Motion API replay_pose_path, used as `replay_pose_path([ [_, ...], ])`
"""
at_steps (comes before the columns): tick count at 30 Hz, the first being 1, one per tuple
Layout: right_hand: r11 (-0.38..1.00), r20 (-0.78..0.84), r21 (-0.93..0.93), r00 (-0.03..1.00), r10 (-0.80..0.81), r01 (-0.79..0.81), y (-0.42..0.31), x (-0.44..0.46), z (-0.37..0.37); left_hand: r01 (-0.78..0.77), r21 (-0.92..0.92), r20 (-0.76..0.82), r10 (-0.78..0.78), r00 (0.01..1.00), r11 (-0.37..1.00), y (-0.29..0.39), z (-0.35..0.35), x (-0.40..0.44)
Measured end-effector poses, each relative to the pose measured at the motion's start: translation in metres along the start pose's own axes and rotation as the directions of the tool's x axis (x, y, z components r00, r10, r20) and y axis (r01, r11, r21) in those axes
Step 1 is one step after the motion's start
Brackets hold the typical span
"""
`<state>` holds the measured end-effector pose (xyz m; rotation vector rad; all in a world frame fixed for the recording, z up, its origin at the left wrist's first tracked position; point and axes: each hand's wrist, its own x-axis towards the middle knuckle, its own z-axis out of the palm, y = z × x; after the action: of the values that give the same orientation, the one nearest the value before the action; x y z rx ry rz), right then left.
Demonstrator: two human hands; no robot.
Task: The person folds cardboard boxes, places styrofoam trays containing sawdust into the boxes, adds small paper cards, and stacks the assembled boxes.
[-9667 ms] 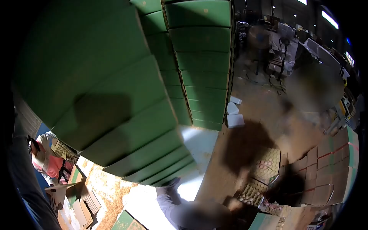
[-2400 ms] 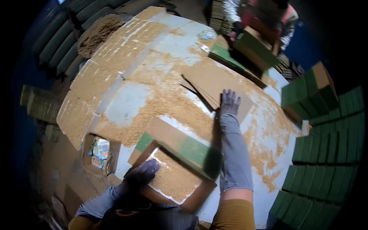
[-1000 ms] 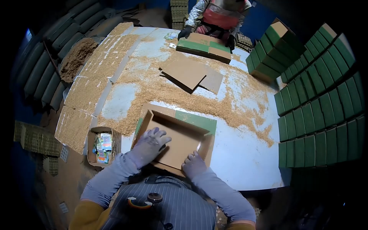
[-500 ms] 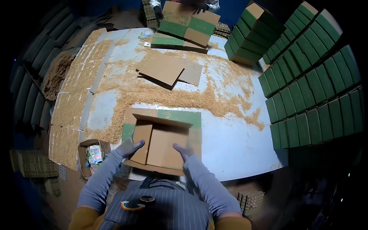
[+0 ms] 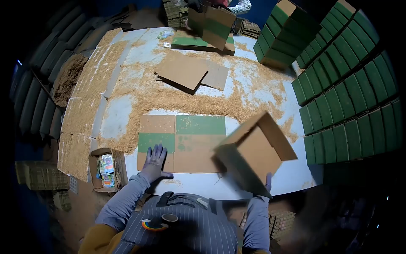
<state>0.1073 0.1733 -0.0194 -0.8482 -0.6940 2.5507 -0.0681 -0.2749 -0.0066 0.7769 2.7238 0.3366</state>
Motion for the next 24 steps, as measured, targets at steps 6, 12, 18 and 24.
replay_pose_path([
  [6, 0.998, -0.34, -0.021, 0.939, 0.051, -0.061, -0.073, 0.011, -0.112, -0.206, 0.28, -0.055, 0.23, 0.972, 0.938, -0.021, 0.028, -0.023],
  [12, -0.233, 0.463, -0.834, 0.403, -0.79, 0.501, -0.087, -0.085, 0.113, -0.293, 0.232, -0.248, 0.348, 0.904, 0.928, -0.004, -0.101, -0.03],
  [18, -0.645, 0.93, -0.133, 0.32, 0.182, 0.753, 0.057, -0.047, 0.242, -0.259, -0.164, -0.12, 0.241, 0.963, 0.952, 0.026, -0.2, -0.012],
  [24, -0.492, 0.993, 0.037, 0.022, 0.114, 0.87, 0.07, -0.023, 0.229, -0.08, -0.188, -0.38, 0.003, 0.925, 0.979, 0.002, -0.211, 0.018],
])
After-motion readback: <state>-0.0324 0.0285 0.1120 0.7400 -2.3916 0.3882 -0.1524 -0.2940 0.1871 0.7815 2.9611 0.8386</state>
